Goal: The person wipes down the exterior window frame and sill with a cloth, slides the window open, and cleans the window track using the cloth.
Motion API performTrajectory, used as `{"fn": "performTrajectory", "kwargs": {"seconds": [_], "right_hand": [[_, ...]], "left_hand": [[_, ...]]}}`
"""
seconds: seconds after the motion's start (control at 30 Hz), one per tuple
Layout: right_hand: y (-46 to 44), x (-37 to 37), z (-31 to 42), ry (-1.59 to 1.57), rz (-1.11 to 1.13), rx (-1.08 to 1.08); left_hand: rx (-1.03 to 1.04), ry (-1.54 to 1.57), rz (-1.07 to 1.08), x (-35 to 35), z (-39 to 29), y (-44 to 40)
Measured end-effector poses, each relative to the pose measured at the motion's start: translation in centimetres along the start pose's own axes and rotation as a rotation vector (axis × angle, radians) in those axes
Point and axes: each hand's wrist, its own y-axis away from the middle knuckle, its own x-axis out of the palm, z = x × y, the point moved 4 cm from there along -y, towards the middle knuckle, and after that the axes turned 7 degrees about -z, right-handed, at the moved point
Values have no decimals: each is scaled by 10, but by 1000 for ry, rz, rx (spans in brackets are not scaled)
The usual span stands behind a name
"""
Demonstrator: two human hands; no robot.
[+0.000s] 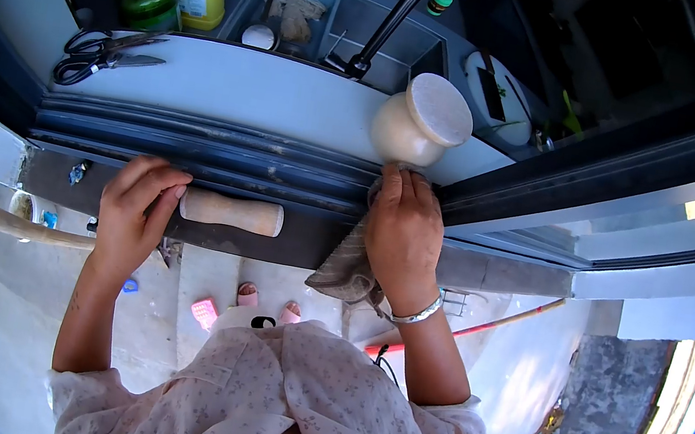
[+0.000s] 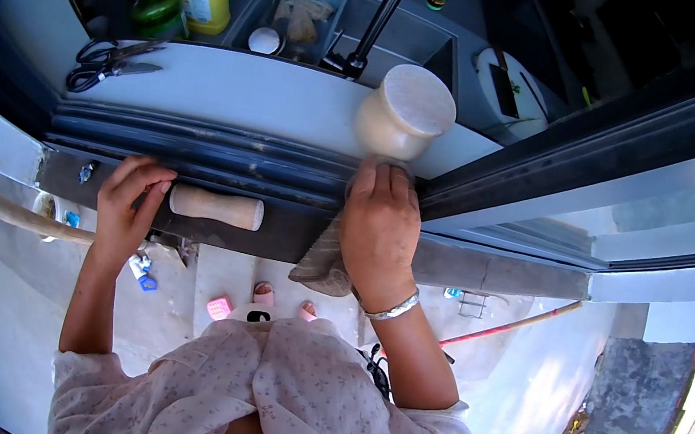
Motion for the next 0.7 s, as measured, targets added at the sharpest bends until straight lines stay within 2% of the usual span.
{"fn": "performTrajectory", "kwargs": {"seconds": [0.1, 0.17, 0.4, 0.47, 0.7], "right_hand": [[-5, -1, 3, -17, -20, -20], [-7, 4, 6, -2, -29, -44], [-12, 4, 15, -43, -40, -82], [-17, 5, 24, -46, -19, -94], [-29, 11, 41, -92, 18, -142]], "left_hand": [[-13, 21, -37, 1, 4, 3], [75, -7, -80, 1, 4, 4], [78, 13, -183, -9, 4, 2], [180, -106, -168, -13, 1, -9], [103, -82, -223, -11, 12, -1]]}}
